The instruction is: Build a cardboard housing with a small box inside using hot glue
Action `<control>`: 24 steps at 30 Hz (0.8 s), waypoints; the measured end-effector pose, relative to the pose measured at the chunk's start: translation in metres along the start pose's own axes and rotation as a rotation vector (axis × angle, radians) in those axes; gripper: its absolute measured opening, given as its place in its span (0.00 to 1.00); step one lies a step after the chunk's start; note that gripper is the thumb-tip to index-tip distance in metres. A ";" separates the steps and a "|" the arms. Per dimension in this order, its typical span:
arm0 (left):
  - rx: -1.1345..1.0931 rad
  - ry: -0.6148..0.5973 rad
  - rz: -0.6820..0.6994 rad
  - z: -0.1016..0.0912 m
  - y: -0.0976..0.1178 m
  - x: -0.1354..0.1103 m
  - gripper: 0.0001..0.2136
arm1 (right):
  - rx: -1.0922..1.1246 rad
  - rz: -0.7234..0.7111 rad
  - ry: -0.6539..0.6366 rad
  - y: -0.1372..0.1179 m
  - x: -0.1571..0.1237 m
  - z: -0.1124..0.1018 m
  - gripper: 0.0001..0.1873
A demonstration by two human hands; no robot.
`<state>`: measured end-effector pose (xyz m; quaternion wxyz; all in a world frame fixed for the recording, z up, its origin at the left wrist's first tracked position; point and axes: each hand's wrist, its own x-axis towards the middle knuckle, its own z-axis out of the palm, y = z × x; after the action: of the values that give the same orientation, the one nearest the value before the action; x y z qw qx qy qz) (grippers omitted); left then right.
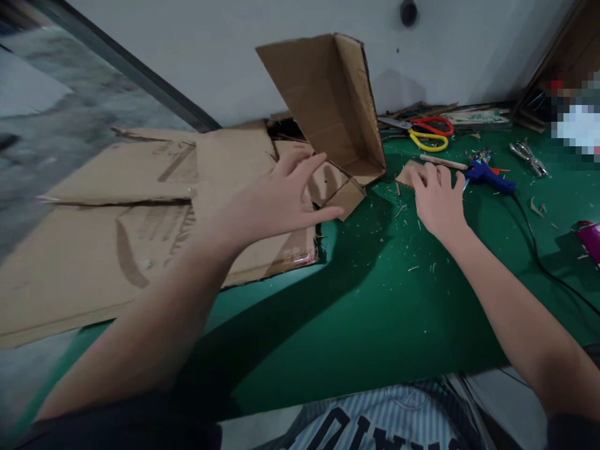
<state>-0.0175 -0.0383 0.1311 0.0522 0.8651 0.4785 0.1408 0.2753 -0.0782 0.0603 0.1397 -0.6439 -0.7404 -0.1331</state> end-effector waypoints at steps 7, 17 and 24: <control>0.005 -0.123 -0.056 0.006 0.001 0.005 0.39 | 0.181 -0.002 -0.052 0.003 0.001 0.006 0.39; -0.352 0.059 0.117 0.030 0.034 -0.007 0.43 | 0.635 -0.112 -0.109 -0.042 -0.012 -0.006 0.53; -0.287 0.751 -0.036 0.034 -0.049 0.054 0.32 | 0.741 0.028 0.091 -0.018 0.000 0.015 0.49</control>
<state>-0.0202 0.0348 0.0982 -0.0035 0.7288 0.4550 0.5117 0.2571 -0.0753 0.0458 0.3980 -0.5533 -0.7223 0.1172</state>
